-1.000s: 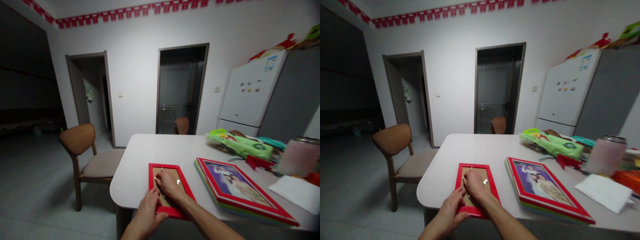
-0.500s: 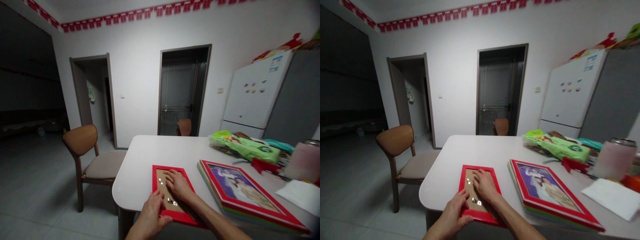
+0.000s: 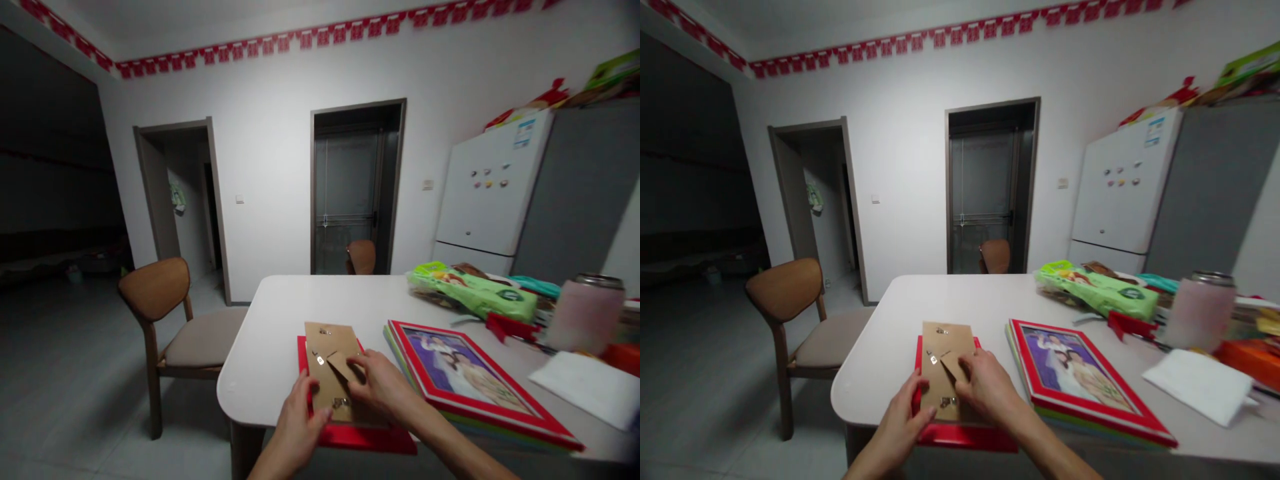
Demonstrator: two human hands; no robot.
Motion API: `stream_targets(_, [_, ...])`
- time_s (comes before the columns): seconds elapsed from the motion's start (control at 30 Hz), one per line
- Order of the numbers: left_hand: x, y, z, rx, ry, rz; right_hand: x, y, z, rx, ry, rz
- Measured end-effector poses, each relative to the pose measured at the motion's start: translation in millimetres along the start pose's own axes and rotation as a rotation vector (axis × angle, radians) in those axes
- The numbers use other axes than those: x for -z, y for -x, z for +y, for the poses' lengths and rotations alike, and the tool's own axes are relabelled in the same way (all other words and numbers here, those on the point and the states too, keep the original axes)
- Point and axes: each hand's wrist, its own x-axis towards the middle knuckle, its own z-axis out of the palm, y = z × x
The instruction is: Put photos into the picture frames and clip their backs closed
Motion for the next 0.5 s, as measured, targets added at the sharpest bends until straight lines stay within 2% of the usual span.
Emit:
stream_targets(0.1, [5.5,-12.1,3.9,0.023,0.164,0.127,15.1,0.3,-23.2,0.016,-0.057,0.001])
stream_targets(0.17, [15.1,-18.1,-0.3,0.05,0.245,0.202,15.9,0.4,-34.8,0.059,-0.136,0.01])
stream_targets(0.23, [30.8,-20.4,-12.0,0.098,0.256,0.251,9.9,-0.3,-36.3,0.105,-0.224,0.022])
stream_targets(0.33, [59.8,-16.9,-40.0,0.193,0.209,0.294,-5.2,-0.8,-16.8,0.078,-0.233,0.039])
stream_targets(0.43, [82.5,-10.9,-67.3,0.284,0.139,0.292,-20.0,2.4,14.1,-0.036,-0.072,0.022])
stream_targets(0.5, [90.0,-9.1,-79.2,0.317,0.086,0.272,-27.6,6.3,30.6,-0.084,0.039,0.01])
